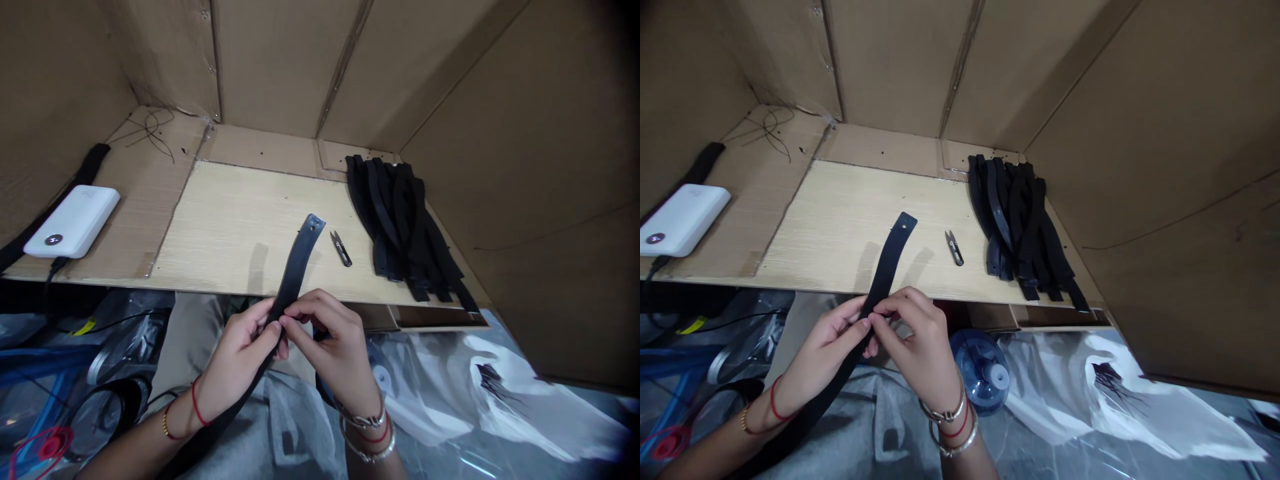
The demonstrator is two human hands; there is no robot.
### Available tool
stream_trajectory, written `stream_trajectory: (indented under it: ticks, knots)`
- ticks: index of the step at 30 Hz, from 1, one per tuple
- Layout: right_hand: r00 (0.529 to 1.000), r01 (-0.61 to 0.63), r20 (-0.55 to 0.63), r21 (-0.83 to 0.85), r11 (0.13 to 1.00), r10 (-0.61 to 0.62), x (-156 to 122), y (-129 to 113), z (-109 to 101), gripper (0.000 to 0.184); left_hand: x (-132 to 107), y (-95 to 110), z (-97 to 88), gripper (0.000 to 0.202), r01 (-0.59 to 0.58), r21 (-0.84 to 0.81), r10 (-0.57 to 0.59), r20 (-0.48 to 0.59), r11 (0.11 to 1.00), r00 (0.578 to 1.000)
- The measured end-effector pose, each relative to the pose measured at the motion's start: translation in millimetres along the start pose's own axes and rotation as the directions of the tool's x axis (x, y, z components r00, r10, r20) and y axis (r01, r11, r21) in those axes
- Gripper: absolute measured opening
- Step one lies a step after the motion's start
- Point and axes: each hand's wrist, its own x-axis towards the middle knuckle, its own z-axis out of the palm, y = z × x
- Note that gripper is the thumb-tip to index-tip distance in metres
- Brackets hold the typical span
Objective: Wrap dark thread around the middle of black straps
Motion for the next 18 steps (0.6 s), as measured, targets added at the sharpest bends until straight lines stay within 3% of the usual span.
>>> stream_trajectory:
  ticks: [6, 18]
  knots:
    - [0.999, -0.017, -0.034, 0.081, 0.997, 0.020, -1, -1, 1, 0.008, 1, 1, 1.4, 0.030, -0.016, -0.023, 0.015, -0.047, 1.000, 0.999]
    - [0.971, -0.204, -0.048, 0.344, 0.917, 0.234, -12, 6, -6, 0.009, 0, 2, -2.9, 0.032, -0.061, -0.197, 0.041, -0.102, 0.979, 0.994]
